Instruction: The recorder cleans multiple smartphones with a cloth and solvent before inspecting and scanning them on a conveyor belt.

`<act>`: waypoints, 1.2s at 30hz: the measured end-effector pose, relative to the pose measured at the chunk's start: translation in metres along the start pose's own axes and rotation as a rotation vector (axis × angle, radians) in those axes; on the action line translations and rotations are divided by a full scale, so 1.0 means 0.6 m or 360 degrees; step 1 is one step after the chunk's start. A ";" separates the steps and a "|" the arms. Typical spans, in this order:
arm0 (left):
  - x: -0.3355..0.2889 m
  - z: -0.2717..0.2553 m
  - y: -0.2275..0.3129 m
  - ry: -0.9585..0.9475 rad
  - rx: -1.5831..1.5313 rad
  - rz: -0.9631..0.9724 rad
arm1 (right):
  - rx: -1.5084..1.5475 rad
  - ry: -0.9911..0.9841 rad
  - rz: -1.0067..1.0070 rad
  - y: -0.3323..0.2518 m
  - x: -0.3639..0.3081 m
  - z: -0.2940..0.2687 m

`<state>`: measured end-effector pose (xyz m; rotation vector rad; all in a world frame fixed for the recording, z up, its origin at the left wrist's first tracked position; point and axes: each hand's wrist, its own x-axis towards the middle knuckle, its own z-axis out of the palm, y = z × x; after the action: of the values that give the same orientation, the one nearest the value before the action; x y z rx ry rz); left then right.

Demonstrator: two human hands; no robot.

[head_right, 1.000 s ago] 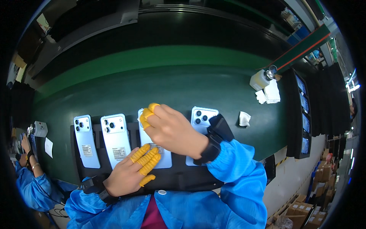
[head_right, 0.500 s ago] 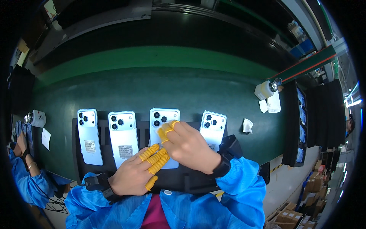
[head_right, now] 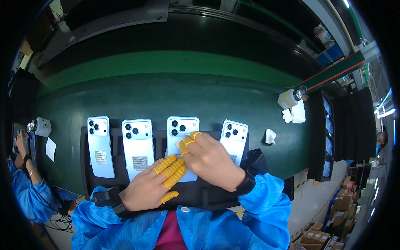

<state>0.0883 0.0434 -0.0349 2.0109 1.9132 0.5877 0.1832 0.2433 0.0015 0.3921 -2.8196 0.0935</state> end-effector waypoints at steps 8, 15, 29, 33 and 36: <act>-0.088 -0.049 -0.016 0.0125 0.0078 -0.0392 | 0.0199 0.0137 -0.0186 -0.014 0.099 0.029; -0.102 -0.022 -0.036 0.0213 -0.0053 -0.0382 | 0.0152 0.0115 -0.0397 -0.022 0.174 0.084; -0.103 -0.020 -0.036 0.0257 -0.0093 -0.0368 | 0.0153 0.0140 -0.0450 -0.047 0.153 0.067; -0.107 -0.016 -0.037 0.0243 -0.0142 -0.0389 | 0.0079 0.0077 -0.0418 -0.051 0.149 0.073; -0.107 -0.011 -0.036 0.0307 -0.0136 -0.0374 | 0.0079 -0.0044 -0.0381 -0.055 0.136 0.058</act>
<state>0.0644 -0.0193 -0.0448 1.6984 2.1565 0.8097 0.1077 0.1871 -0.0071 0.7435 -2.7771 0.1080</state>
